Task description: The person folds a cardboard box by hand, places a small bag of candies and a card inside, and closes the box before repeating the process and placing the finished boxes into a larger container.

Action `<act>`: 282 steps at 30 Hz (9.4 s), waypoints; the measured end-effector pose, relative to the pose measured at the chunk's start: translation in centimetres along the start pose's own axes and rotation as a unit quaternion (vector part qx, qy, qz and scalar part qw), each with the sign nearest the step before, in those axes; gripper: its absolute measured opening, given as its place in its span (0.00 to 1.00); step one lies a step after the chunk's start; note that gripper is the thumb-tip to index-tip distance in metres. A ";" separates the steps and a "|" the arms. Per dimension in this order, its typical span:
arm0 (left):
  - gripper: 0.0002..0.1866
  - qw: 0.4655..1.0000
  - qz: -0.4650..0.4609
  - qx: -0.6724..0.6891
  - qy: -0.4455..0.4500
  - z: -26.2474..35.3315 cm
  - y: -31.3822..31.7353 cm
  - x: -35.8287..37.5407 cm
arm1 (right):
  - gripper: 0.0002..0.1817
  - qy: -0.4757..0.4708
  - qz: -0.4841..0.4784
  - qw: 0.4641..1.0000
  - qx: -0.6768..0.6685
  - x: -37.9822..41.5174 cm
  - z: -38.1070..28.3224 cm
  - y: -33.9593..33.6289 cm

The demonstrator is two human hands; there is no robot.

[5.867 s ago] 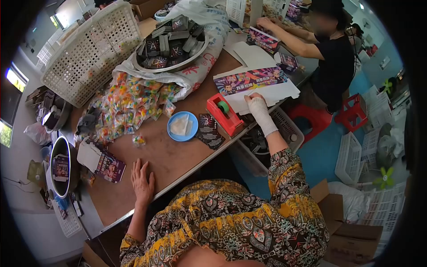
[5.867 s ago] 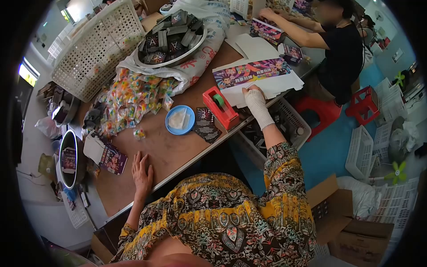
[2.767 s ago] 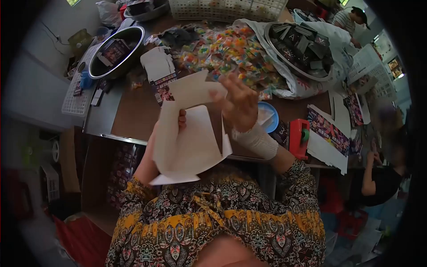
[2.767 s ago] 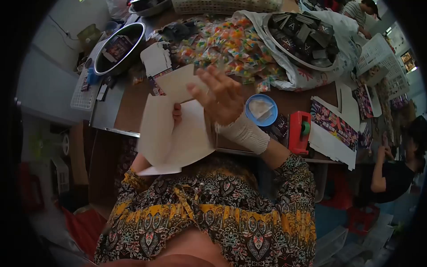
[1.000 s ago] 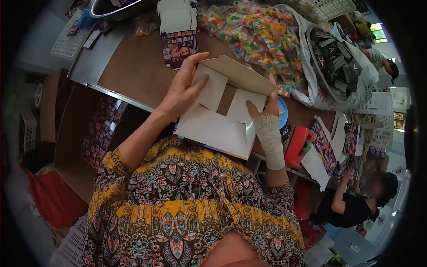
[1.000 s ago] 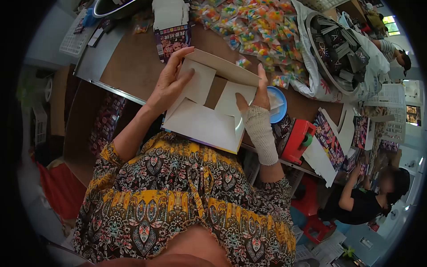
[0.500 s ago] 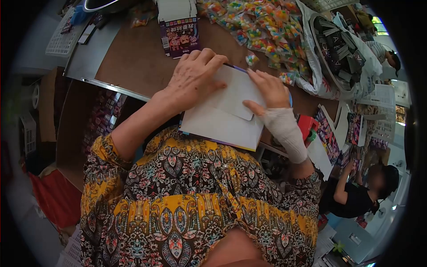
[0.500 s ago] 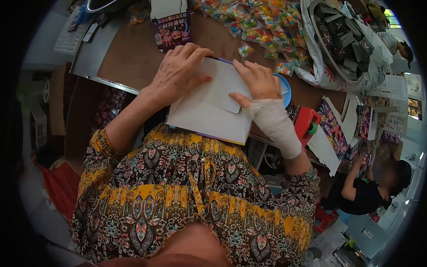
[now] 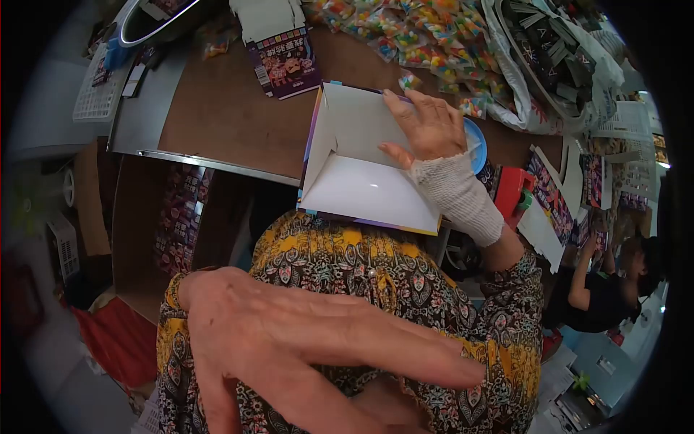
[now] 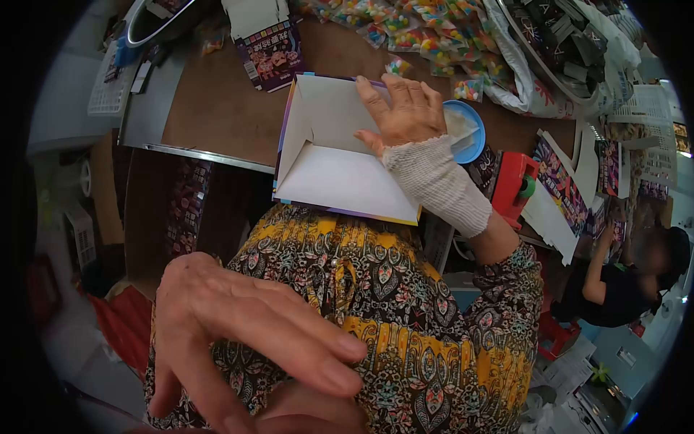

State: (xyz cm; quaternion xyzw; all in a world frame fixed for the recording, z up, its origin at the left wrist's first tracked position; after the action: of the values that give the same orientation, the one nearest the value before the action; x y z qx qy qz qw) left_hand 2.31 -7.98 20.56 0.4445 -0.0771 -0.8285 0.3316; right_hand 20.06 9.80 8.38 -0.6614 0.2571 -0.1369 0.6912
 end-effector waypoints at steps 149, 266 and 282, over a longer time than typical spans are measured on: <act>0.22 0.799 0.532 0.095 -0.263 -13.0 -16.0 4.7 | 0.11 0.155 0.052 0.873 -0.459 3.0 -0.2 2.0; 0.24 0.647 0.002 -0.719 -0.253 -18.9 -19.1 3.0 | 0.31 0.286 0.150 0.943 0.077 -2.1 8.0 11.0; 0.18 0.654 -0.039 -0.726 -0.210 -17.9 -19.2 4.1 | 0.22 0.195 0.130 0.966 -0.106 -1.2 6.8 9.8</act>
State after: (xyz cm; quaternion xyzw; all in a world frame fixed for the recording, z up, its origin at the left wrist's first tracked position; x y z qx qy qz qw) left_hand 5.58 7.24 -0.98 -0.1208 0.4990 -0.7038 0.4910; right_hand 21.29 17.06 -1.07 -0.6524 0.4837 -0.1436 0.5655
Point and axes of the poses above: each hand's wrist, its own x-axis away from the middle knuckle, its own y-axis out of the palm, z = x × y, the point moved 1 cm from there along -x, towards the middle knuckle, and after that the axes turned 6 degrees about -z, right-handed, at the moved point
